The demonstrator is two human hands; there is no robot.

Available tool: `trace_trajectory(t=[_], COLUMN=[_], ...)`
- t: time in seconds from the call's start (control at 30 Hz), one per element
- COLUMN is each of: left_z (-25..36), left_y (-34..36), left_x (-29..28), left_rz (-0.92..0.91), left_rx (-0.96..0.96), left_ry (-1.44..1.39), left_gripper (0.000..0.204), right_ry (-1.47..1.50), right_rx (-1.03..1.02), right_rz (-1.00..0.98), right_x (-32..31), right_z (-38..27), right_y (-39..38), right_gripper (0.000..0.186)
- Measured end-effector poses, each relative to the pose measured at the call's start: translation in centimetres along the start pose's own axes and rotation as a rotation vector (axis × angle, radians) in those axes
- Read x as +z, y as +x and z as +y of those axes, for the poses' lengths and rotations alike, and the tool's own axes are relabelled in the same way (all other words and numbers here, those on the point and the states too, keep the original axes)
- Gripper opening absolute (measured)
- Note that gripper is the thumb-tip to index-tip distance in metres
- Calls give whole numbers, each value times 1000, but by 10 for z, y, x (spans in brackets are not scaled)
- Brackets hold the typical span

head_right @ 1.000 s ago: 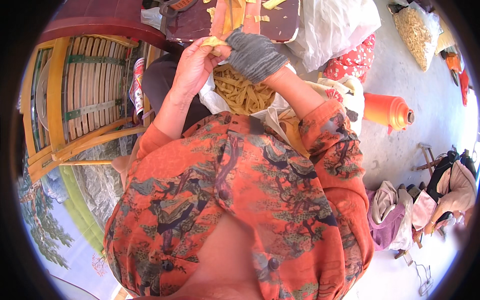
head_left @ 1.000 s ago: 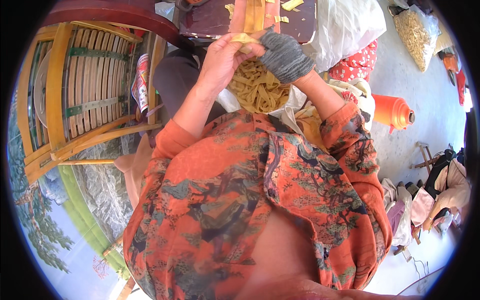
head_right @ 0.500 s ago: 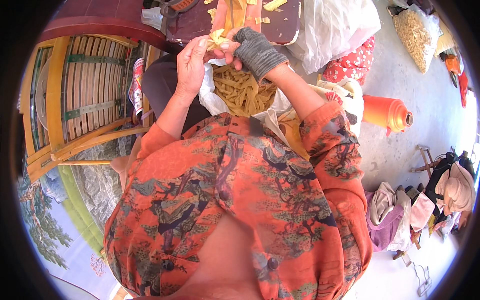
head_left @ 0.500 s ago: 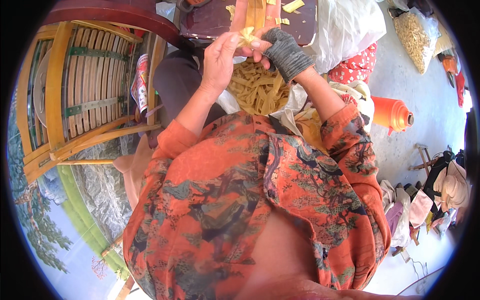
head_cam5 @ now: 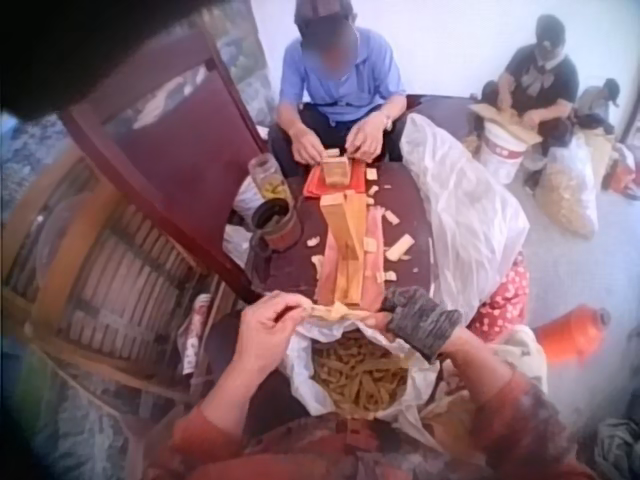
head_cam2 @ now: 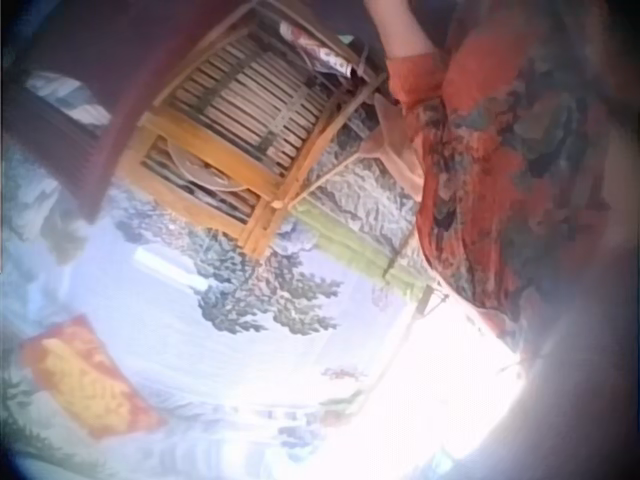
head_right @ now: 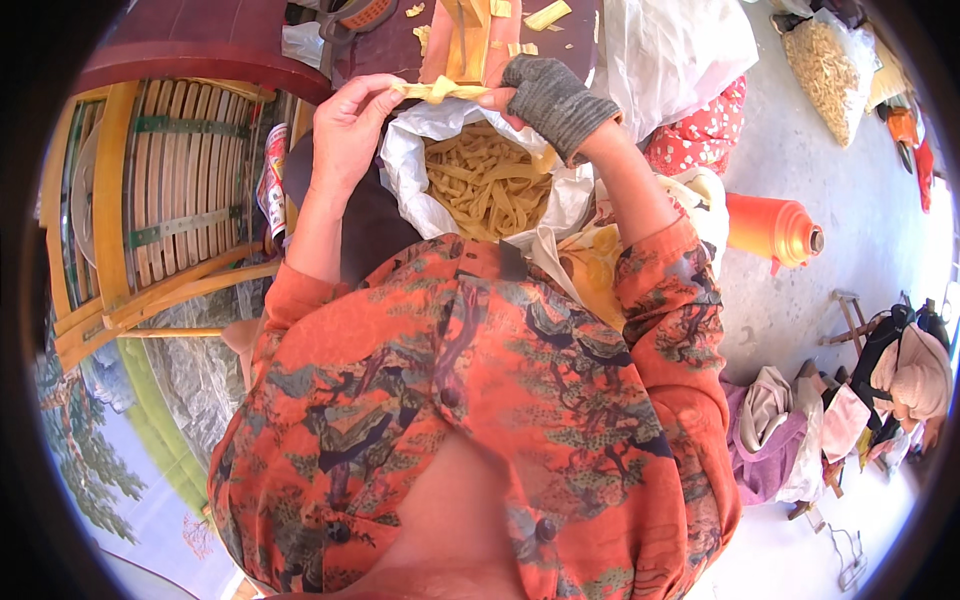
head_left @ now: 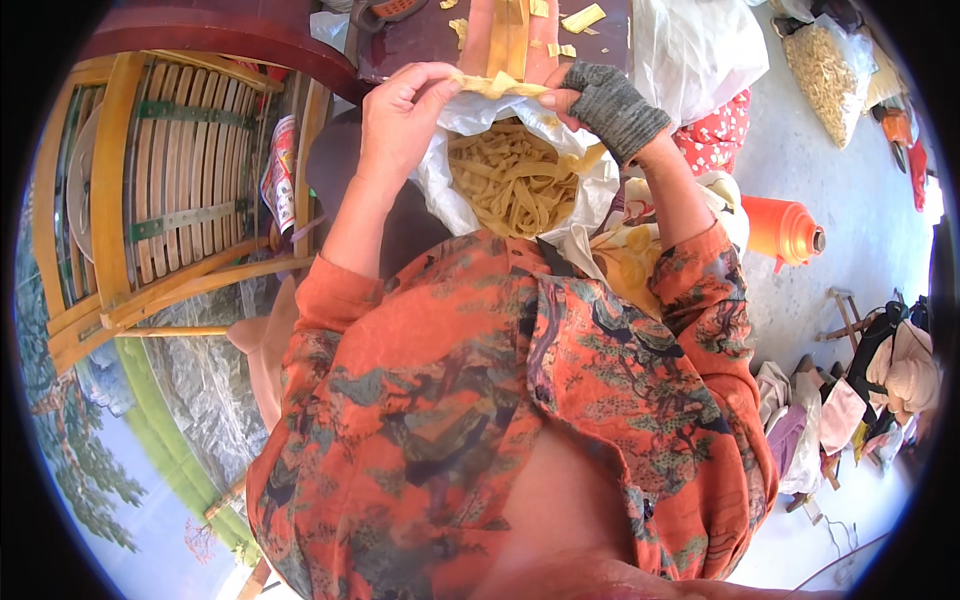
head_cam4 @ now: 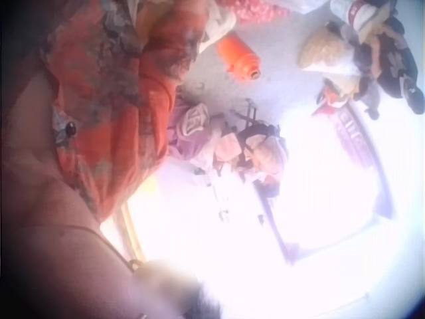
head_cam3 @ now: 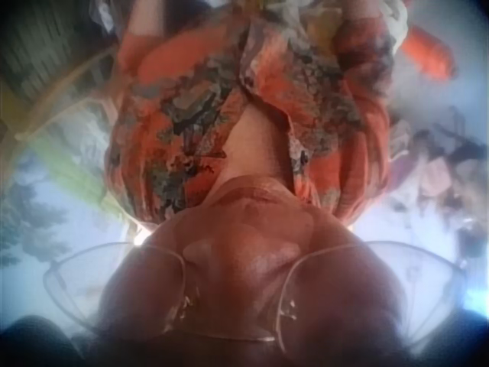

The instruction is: The person sits on the floor and repeatedly cuts thin strips from a yellow sheet using a wooden board and a blade. The cut strips are collected in a white plastic bag placed between the legs.

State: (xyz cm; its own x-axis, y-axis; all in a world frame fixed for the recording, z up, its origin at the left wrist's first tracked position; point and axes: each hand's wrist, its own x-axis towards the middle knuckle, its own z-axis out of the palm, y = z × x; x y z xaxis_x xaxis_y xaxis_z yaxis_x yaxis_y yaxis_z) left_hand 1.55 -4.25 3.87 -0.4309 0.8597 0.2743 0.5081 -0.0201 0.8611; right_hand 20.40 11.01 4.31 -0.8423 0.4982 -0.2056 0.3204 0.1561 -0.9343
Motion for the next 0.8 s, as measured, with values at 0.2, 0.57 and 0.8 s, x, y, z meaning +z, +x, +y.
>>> trace_trajectory(t=[0.2, 0.57, 0.8], left_z=[21, -52, -42], left_y=[-18, 5, 32], left_x=[23, 15, 34], left_rz=[-311, -126, -277], left_rx=[231, 564, -308], left_ry=[571, 746, -366], left_gripper=[37, 13, 20], right_ry=[-112, -315, -432], right_rx=[-86, -292, -190], right_rz=[-134, -13, 287], right_x=[32, 53, 23], right_z=[7, -10, 8], right_y=[6, -5, 30], right_gripper=[28, 32, 32])
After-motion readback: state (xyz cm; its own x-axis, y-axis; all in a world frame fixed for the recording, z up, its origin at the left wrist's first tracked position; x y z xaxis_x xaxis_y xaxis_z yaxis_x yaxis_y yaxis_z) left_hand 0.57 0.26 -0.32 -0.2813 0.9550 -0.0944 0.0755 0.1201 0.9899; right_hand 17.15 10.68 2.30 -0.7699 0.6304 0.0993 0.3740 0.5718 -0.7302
